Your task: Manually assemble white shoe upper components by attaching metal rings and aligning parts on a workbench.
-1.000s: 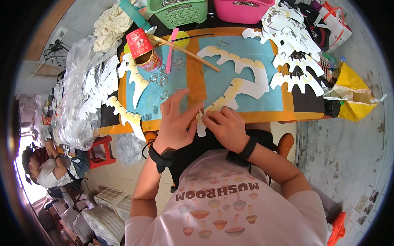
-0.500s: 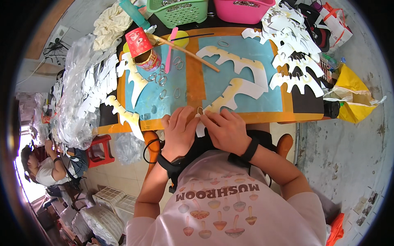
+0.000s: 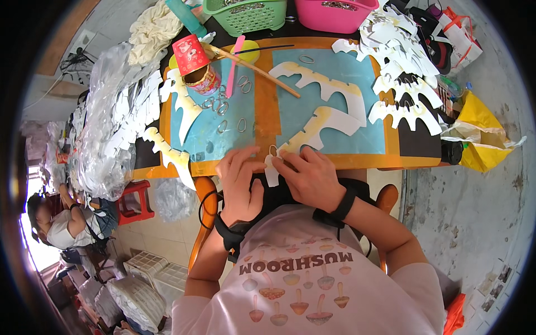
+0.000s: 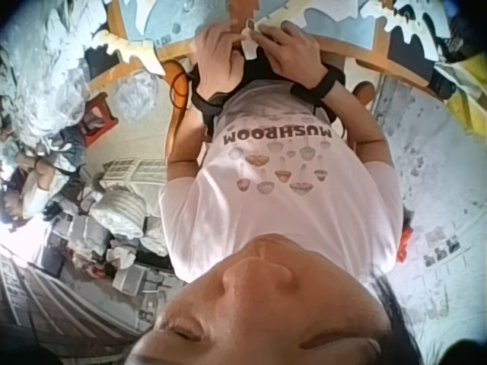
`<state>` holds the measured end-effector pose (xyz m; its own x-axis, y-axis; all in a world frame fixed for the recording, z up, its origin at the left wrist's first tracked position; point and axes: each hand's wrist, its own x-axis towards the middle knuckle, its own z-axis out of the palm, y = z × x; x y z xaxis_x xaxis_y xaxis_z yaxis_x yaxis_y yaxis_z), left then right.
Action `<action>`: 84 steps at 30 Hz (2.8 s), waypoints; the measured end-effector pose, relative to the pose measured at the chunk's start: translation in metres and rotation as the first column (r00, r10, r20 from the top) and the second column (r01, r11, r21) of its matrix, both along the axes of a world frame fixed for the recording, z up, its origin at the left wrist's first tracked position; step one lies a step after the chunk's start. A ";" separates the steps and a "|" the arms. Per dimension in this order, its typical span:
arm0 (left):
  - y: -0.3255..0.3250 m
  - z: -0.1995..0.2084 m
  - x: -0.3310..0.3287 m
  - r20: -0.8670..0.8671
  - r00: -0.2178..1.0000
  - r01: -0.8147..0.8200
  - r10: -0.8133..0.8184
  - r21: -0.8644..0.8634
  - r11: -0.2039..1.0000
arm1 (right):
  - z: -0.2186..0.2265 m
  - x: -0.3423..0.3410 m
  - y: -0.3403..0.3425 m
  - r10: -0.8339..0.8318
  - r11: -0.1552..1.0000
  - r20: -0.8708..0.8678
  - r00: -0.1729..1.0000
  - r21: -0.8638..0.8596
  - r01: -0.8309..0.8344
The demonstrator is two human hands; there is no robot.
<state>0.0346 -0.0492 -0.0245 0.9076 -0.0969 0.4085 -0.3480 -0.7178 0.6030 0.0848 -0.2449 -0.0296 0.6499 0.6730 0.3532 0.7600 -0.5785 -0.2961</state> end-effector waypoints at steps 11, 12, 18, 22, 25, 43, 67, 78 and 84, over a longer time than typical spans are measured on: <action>-0.005 -0.016 0.002 -0.002 1.000 -0.020 0.020 0.043 0.999 | -0.006 0.011 0.001 -0.063 0.985 -0.145 0.987 0.150 0.085; -0.005 -0.016 0.004 0.013 1.000 -0.025 0.025 0.054 0.998 | -0.005 0.013 0.003 -0.074 0.978 -0.170 0.983 0.181 0.105; -0.008 -0.007 0.015 0.053 0.998 -0.036 0.029 0.144 0.989 | -0.001 0.021 0.004 0.029 0.998 0.008 1.000 0.059 -0.029; -0.009 -0.010 0.020 0.092 0.995 -0.045 0.027 0.195 0.980 | -0.001 0.026 0.008 0.019 0.996 0.016 1.000 0.085 -0.020; -0.007 -0.011 0.021 0.081 0.996 -0.046 0.029 0.218 0.975 | -0.004 0.028 0.007 0.022 0.993 -0.038 0.999 0.114 -0.018; 0.003 -0.015 0.001 0.050 0.988 0.094 -0.146 0.554 0.827 | 0.003 0.035 -0.013 0.286 0.952 0.116 0.951 -0.152 -0.267; -0.007 -0.017 -0.012 0.004 0.999 0.029 -0.034 0.456 0.889 | 0.001 0.018 -0.021 0.278 0.930 0.110 0.954 -0.280 -0.239; -0.024 -0.015 -0.016 -0.062 0.998 0.026 0.005 0.489 0.872 | -0.003 0.019 -0.024 0.247 0.961 -0.029 0.969 -0.120 -0.249; -0.040 -0.016 -0.015 -0.058 0.993 -0.062 0.104 0.497 0.866 | 0.001 0.028 -0.019 0.173 0.984 -0.248 0.953 0.096 -0.153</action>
